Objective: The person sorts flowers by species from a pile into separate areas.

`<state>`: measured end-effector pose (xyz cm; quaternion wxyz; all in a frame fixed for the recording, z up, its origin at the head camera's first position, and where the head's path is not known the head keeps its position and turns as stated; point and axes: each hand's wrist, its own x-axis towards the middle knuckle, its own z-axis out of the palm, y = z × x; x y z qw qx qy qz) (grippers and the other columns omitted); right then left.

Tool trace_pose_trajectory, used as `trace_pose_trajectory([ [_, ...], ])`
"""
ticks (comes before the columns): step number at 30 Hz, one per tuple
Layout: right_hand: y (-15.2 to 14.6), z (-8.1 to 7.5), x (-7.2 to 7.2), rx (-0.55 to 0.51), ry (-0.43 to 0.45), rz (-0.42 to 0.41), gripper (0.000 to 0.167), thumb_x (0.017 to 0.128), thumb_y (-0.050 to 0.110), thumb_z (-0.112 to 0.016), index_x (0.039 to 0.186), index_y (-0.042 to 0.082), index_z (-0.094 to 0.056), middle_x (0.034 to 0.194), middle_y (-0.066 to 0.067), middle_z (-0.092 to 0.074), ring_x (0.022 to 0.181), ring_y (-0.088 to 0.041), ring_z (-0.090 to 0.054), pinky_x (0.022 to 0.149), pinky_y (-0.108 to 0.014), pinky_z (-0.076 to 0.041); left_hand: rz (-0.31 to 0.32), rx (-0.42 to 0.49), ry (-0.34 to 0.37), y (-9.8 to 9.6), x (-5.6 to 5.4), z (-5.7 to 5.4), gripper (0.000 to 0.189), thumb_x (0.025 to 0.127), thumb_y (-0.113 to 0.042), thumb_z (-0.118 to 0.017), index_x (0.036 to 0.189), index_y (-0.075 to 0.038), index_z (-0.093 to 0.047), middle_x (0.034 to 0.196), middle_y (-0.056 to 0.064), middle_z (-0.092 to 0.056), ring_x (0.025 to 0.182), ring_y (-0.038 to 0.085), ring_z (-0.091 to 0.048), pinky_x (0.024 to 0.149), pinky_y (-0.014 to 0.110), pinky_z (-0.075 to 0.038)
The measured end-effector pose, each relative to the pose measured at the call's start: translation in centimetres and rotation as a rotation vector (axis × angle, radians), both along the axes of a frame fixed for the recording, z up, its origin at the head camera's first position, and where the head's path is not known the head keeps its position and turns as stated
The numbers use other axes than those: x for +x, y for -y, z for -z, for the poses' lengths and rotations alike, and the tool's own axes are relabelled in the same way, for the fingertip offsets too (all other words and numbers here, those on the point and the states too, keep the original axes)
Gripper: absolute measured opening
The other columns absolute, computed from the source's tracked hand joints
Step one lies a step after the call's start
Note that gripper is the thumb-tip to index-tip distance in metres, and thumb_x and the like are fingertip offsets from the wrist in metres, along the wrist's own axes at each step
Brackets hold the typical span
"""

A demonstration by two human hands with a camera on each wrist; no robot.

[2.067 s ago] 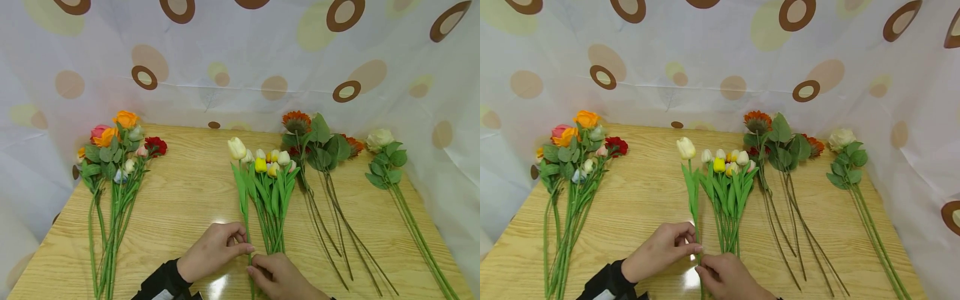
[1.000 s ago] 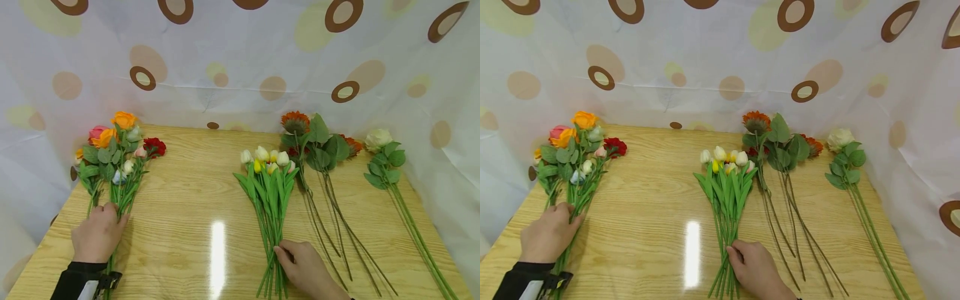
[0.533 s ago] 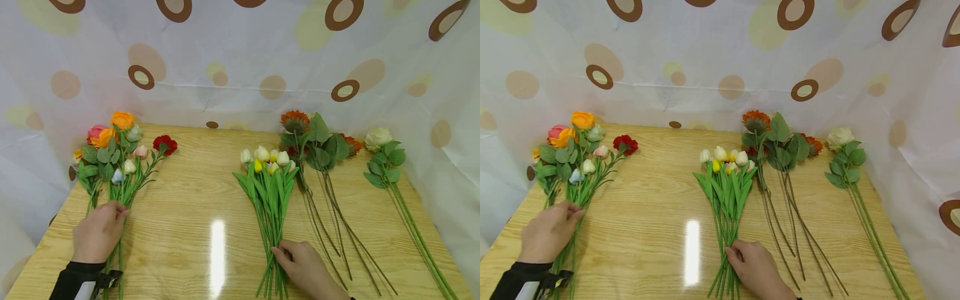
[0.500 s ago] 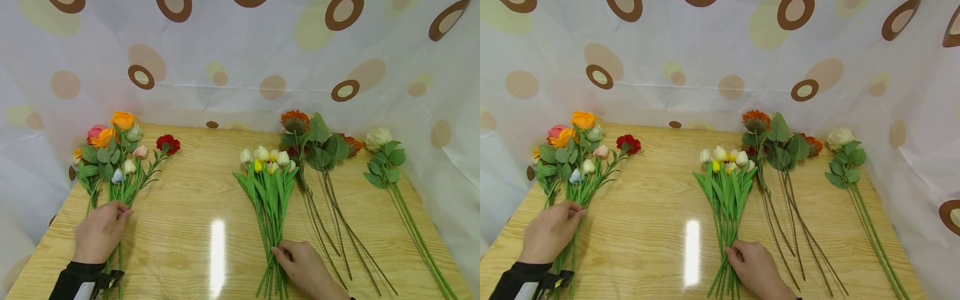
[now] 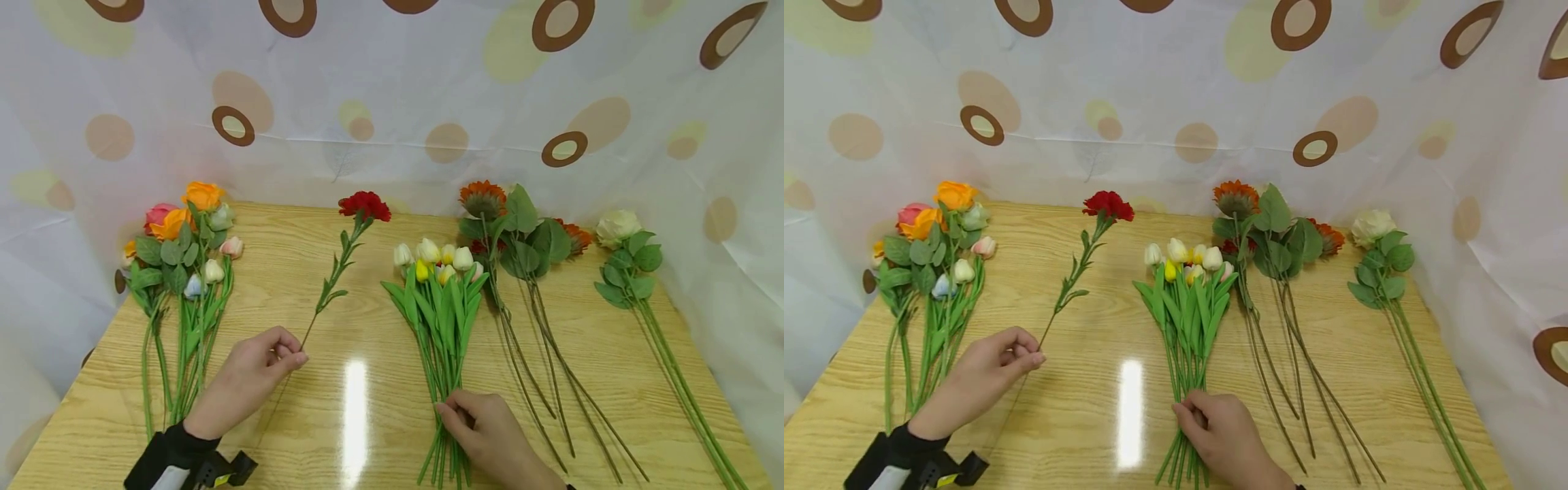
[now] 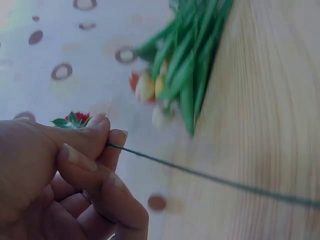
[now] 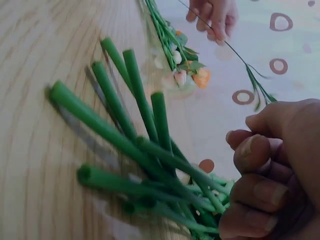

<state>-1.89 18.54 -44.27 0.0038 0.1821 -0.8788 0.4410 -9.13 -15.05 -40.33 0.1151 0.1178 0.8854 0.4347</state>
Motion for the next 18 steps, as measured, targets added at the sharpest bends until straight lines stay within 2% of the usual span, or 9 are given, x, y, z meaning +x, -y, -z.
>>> trace_pose_trajectory([
  [5,1.1,0.5,0.2,-0.106,-0.035,-0.154,0.016,0.092,0.007,-0.058,0.078,0.016,-0.060,0.055,0.014,-0.041,0.047,0.009,-0.030,0.040,-0.015,-0.033,0.146,0.210,0.105,-4.4,0.7,0.4,0.020,0.087,-0.031,-0.065,0.090,-0.012,-0.058,0.077,0.005,-0.061,0.062,0.019,-0.057,0.054,0.024,-0.041],
  [9,2.2,0.8,0.3,-0.188,-0.052,-0.276,0.012,0.089,-0.002,-0.058,0.086,0.009,-0.062,0.056,0.008,-0.047,0.050,0.009,-0.034,0.041,-0.013,-0.035,0.225,0.327,0.172,-7.8,1.4,0.5,0.022,0.085,-0.030,-0.068,0.087,-0.011,-0.057,0.073,0.002,-0.061,0.055,0.011,-0.052,0.052,0.021,-0.040],
  [12,2.8,0.6,0.5,-0.231,-0.041,-0.322,0.012,0.089,-0.003,-0.058,0.089,0.008,-0.062,0.056,0.008,-0.047,0.050,0.010,-0.034,0.041,-0.011,-0.033,0.255,0.389,0.174,-9.8,1.8,0.6,0.020,0.084,-0.028,-0.068,0.086,-0.011,-0.056,0.071,-0.002,-0.059,0.053,0.006,-0.048,0.053,0.020,-0.039],
  [18,3.2,0.5,0.7,-0.281,-0.072,-0.358,0.015,0.091,-0.004,-0.054,0.087,0.009,-0.060,0.056,0.006,-0.048,0.050,0.011,-0.034,0.039,-0.010,-0.033,0.276,0.427,0.101,-12.1,2.3,0.7,0.020,0.084,-0.030,-0.069,0.084,-0.015,-0.056,0.067,-0.005,-0.057,0.052,0.005,-0.046,0.052,0.019,-0.037],
])
